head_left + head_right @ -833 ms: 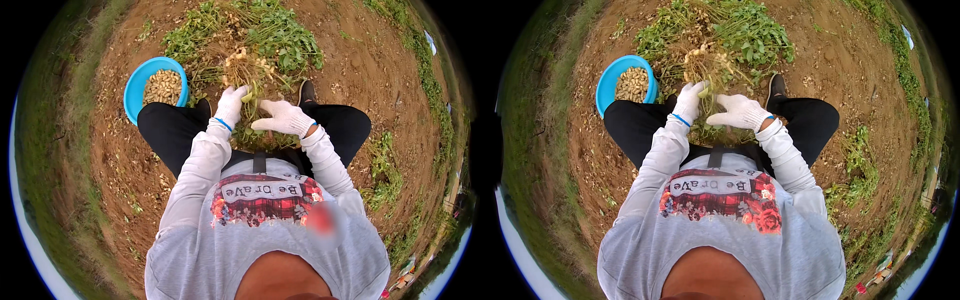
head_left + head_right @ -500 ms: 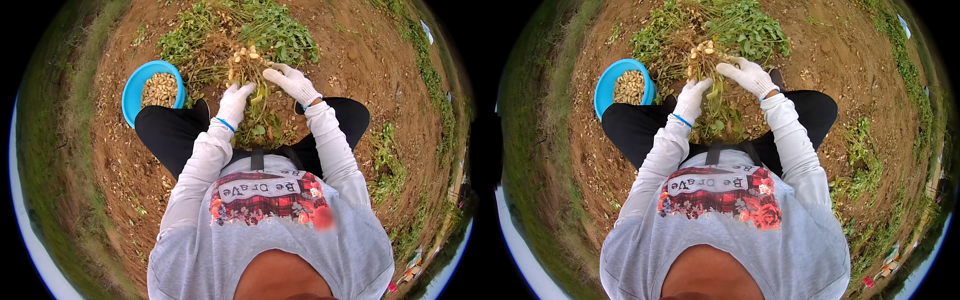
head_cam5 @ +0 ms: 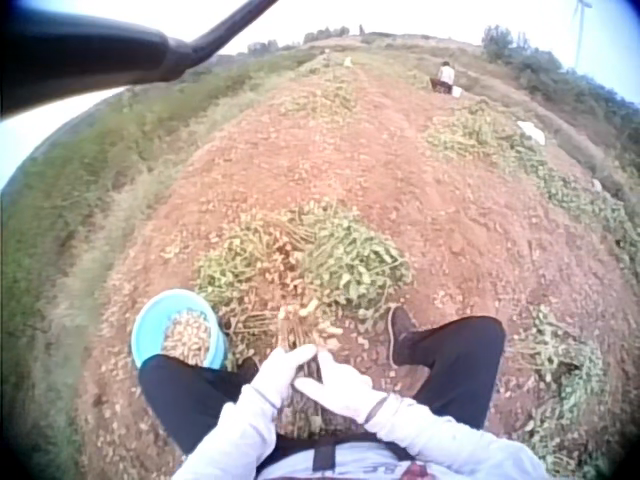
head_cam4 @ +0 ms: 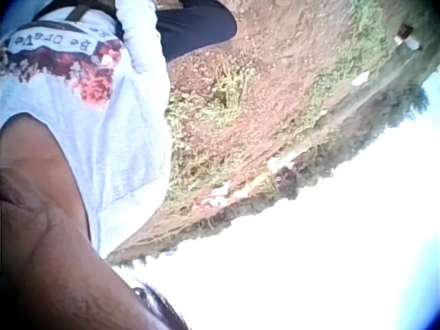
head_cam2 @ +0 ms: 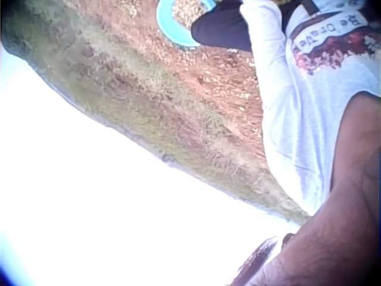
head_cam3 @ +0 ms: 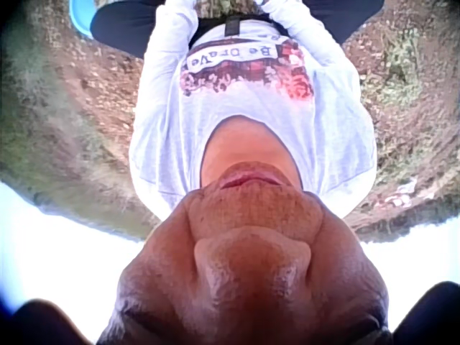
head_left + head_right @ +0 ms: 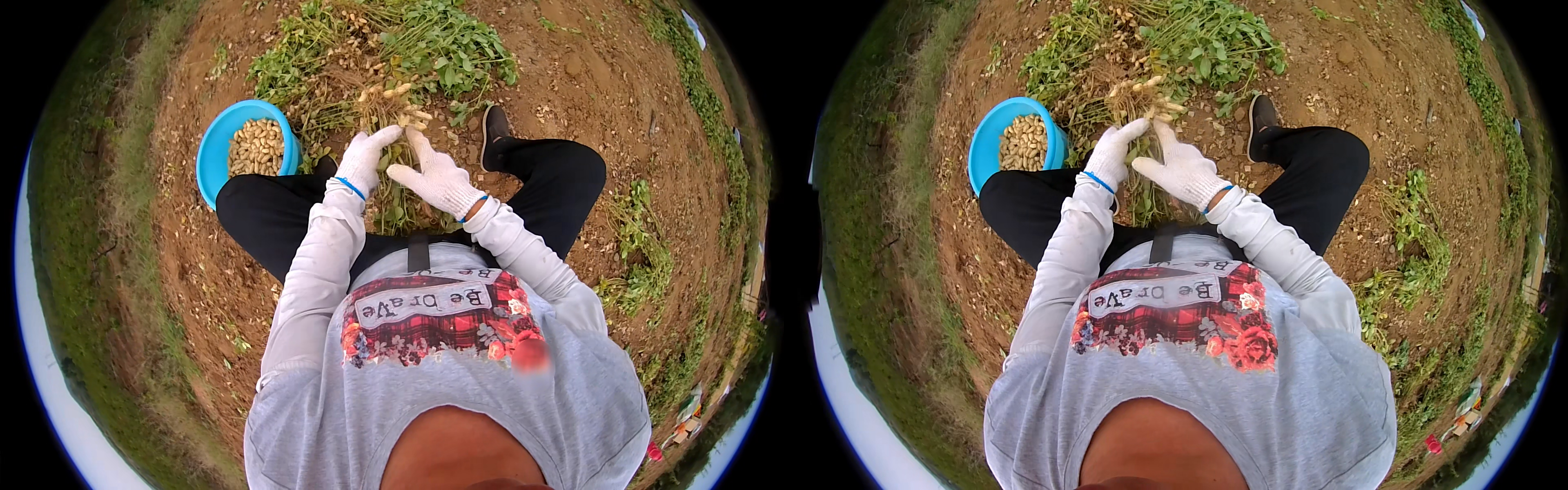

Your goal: The person sits on the ground and repeatedly pulls peanuts from peanut plants, placing them into a blue bowl. The person handles the plants by hand and discards the stems after removing the peanuts.

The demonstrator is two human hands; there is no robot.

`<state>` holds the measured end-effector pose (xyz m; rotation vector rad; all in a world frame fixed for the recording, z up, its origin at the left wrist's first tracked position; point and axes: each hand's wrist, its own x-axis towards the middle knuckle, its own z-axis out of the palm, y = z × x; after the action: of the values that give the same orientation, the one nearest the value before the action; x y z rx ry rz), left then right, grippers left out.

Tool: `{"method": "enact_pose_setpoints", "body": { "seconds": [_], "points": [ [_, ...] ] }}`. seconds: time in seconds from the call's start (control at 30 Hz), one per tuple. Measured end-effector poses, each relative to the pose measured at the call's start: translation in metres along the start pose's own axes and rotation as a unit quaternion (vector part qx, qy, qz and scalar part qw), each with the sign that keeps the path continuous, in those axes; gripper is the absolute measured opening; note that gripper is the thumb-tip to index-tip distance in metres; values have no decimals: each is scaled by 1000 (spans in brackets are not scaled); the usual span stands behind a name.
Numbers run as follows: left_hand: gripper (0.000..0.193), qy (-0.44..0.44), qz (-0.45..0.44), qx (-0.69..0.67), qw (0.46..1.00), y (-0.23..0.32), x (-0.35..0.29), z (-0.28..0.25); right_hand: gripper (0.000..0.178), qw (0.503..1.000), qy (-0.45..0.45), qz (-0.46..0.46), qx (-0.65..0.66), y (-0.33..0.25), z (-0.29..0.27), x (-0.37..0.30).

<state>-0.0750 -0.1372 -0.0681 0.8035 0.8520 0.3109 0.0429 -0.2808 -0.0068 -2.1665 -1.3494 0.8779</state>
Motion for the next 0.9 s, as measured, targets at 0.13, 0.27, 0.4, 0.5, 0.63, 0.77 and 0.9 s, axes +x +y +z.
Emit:
{"method": "enact_pose_setpoints", "body": {
  "seconds": [0.13, 0.27, 0.4, 0.5, 0.63, 0.77, 0.9],
  "points": [
    [47, 53, 20, 10, 998, 4, 0, -3, 101, 995, 10, -9, 98, 30, 19, 8],
    [52, 103, -6, 15, 995, 6, -2, 2, 93, 946, -150, 100, 270, 10, 9, -3],
    [50, 87, 21, 99, 991, -5, 3, -2, 82, 994, -96, 6, 46, 21, 43, -8],
    [41, 57, 8, 86, 995, -9, 5, -2, 80, 986, -153, -54, 23, 13, 25, -8],
    [53, 117, -10, 298, 947, -9, 31, -20, 70, 977, -197, -75, 24, 17, -1, 5],
    [70, 128, -1, 418, 900, 8, 20, 12, 64, 989, -25, 5, 143, 47, -36, 44],
    [66, 143, 18, 495, 857, 24, 0, 49, 70, 934, -58, 66, 347, 30, -65, 70]
  ]
}}
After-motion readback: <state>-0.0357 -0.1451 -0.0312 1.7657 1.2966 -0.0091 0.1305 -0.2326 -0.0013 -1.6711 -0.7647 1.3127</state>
